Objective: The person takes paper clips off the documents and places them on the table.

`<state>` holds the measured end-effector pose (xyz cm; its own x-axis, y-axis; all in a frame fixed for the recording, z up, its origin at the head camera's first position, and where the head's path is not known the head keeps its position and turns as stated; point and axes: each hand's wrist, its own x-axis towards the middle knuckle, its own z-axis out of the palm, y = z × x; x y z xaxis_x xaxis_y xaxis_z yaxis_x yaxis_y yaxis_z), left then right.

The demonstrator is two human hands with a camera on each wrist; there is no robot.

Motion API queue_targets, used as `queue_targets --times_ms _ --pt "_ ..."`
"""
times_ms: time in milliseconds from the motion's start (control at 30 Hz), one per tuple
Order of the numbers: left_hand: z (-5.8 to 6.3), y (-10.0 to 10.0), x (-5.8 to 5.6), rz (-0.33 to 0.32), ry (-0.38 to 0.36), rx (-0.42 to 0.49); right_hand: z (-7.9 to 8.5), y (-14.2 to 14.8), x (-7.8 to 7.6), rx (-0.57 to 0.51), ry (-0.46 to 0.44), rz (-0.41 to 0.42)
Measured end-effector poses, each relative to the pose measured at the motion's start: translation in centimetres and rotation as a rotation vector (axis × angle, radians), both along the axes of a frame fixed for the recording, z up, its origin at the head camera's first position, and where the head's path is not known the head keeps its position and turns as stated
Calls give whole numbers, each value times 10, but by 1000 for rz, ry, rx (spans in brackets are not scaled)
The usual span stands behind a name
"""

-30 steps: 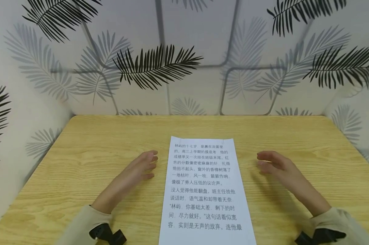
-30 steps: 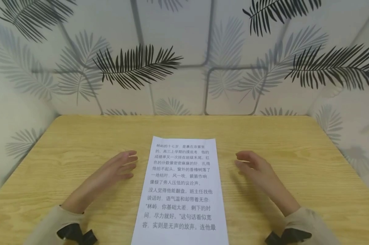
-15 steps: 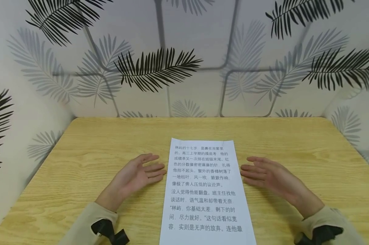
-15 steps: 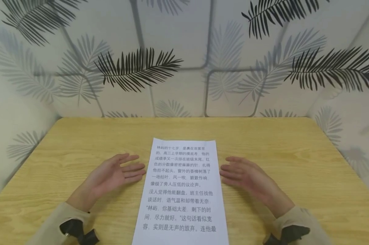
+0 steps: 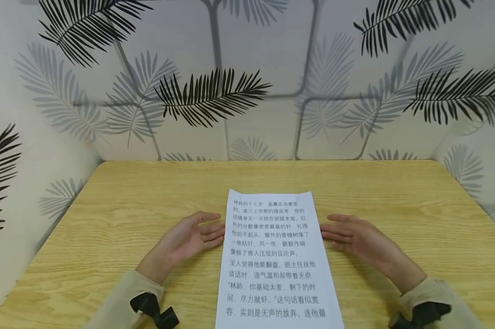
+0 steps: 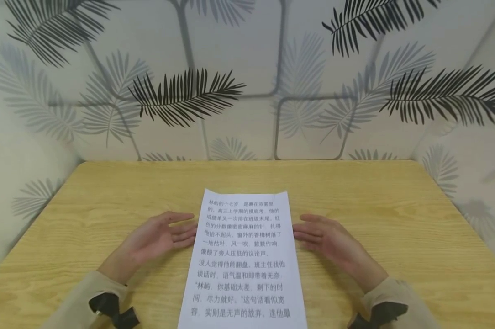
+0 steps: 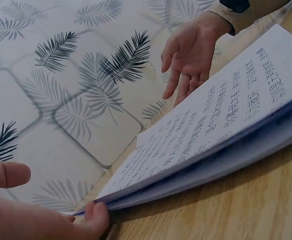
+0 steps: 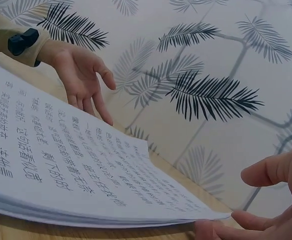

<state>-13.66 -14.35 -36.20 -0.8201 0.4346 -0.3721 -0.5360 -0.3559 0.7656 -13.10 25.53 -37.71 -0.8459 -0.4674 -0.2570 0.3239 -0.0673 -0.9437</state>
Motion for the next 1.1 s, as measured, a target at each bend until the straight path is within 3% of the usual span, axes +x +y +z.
queue_targets --times_ms 133,267,433,600,800,933,1100 --pt "-7 1 -5 -67 58 -111 -3 -3 1 57 45 -9" --pt "-13 4 -7 -128 228 -319 0 -8 6 95 80 -44" --pt "-16 11 -4 -107 346 -517 2 -19 10 272 156 -127" --pt "-16 16 -3 -87 374 -582 2 -27 11 407 191 -179" --pt "-16 17 -3 -35 373 -586 3 -30 12 415 213 -186" --pt "-17 20 -2 40 368 -655 2 -34 11 428 202 -206" --pt "-18 25 2 83 370 -759 -1 -43 11 462 183 -223"
